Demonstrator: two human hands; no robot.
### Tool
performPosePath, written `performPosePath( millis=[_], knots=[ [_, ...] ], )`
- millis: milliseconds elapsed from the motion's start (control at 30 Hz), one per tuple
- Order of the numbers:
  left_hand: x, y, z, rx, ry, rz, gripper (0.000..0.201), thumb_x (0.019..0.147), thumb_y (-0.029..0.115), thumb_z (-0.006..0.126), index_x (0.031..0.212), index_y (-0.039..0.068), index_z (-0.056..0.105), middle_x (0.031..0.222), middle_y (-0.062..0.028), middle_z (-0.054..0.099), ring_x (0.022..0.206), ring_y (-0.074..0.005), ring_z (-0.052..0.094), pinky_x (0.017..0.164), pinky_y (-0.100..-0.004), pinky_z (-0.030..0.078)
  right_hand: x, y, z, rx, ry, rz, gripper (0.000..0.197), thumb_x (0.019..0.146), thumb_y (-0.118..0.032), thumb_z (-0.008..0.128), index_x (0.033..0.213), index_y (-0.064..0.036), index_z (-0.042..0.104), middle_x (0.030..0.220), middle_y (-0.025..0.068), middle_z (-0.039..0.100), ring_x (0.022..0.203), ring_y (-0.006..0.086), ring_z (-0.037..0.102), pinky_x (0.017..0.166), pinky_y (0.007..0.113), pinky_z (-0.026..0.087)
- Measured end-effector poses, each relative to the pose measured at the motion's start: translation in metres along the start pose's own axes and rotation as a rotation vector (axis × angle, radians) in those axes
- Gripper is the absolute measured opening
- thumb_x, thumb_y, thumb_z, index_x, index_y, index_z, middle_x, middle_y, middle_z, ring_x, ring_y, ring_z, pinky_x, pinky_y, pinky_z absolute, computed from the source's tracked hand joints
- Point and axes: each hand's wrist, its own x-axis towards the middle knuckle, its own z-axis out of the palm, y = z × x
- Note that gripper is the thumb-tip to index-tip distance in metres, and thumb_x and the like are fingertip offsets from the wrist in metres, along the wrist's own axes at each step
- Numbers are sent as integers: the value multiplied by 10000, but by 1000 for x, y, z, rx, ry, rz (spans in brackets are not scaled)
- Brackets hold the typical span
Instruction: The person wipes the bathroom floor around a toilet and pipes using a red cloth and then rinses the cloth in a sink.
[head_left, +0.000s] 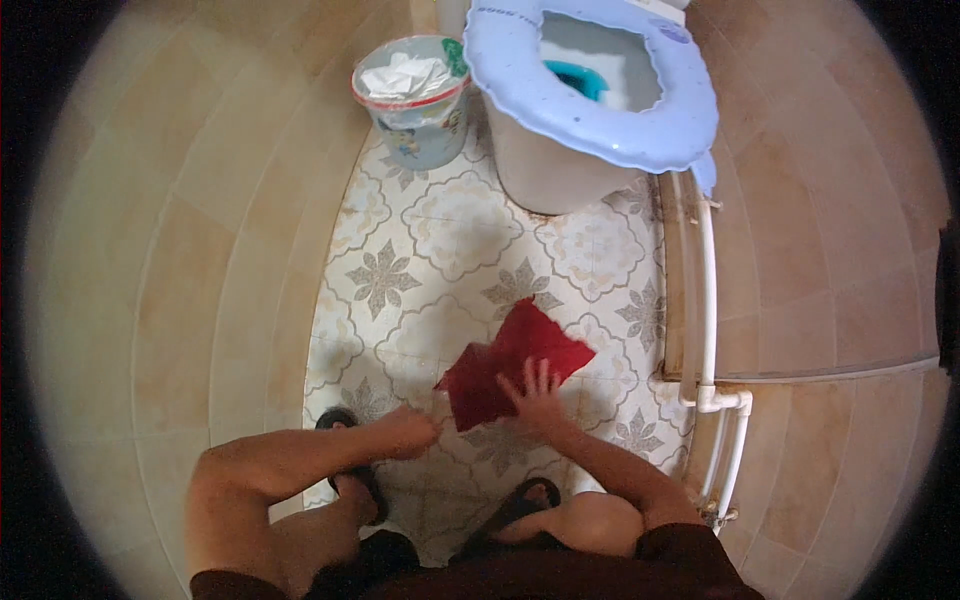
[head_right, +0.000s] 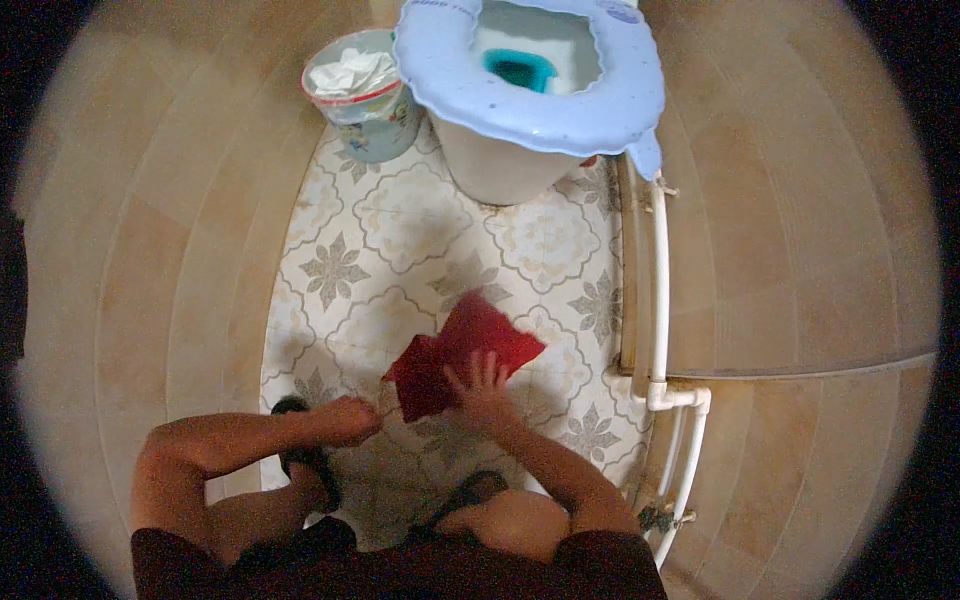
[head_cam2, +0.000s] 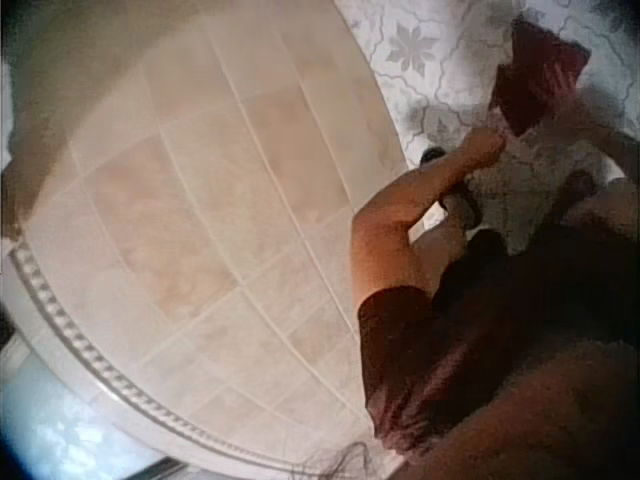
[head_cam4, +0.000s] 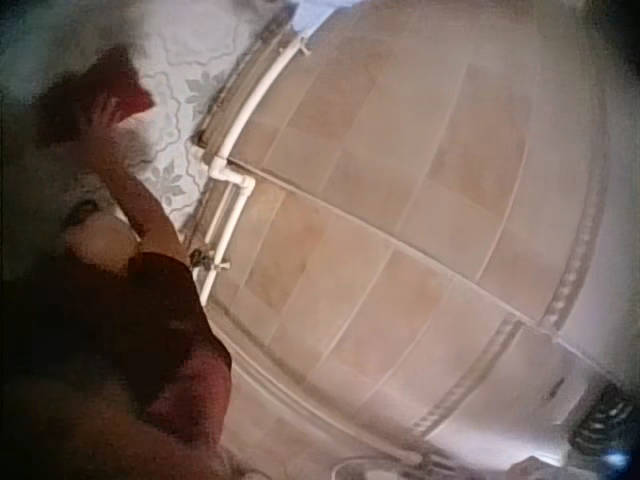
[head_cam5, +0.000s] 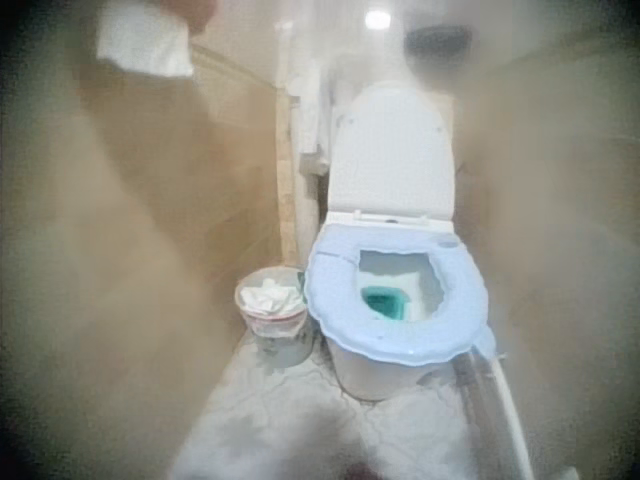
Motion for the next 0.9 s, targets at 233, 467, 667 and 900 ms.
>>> performPosePath(
  millis=[233,467,667,900],
  knots=[
    [-18,53,-25,-431,207,-230,250,853,256,476,836,24,567,785,-195,599,760,-394,576,680,-493,448,-2,2,4,-10,-24,-76,743,803,-554,533,1425,-316,204,1464,249,102,1289,529,148,966,644,239],
    [15,50,-52,-316,151,-53,246,869,281,488,884,61,595,872,-148,611,832,-333,582,750,-447,439,21,3,-16,-11,-103,-95,832,743,-531,630,1424,-338,193,1471,217,114,1290,521,159,965,662,220],
    [50,36,-51,-665,280,-55,223,834,235,556,948,48,599,926,-146,603,859,-294,575,747,-399,450,89,24,-73,-100,-282,12,936,694,-584,645,1427,-377,101,1492,186,61,1317,490,139,981,664,206],
    [108,-138,-19,-1468,1072,-106,256,895,183,524,1101,32,541,930,-75,569,830,-164,545,736,-306,468,173,2,-90,164,-273,438,925,735,-626,571,1444,-273,94,1476,244,8,1299,556,48,962,658,261]
  ],
)
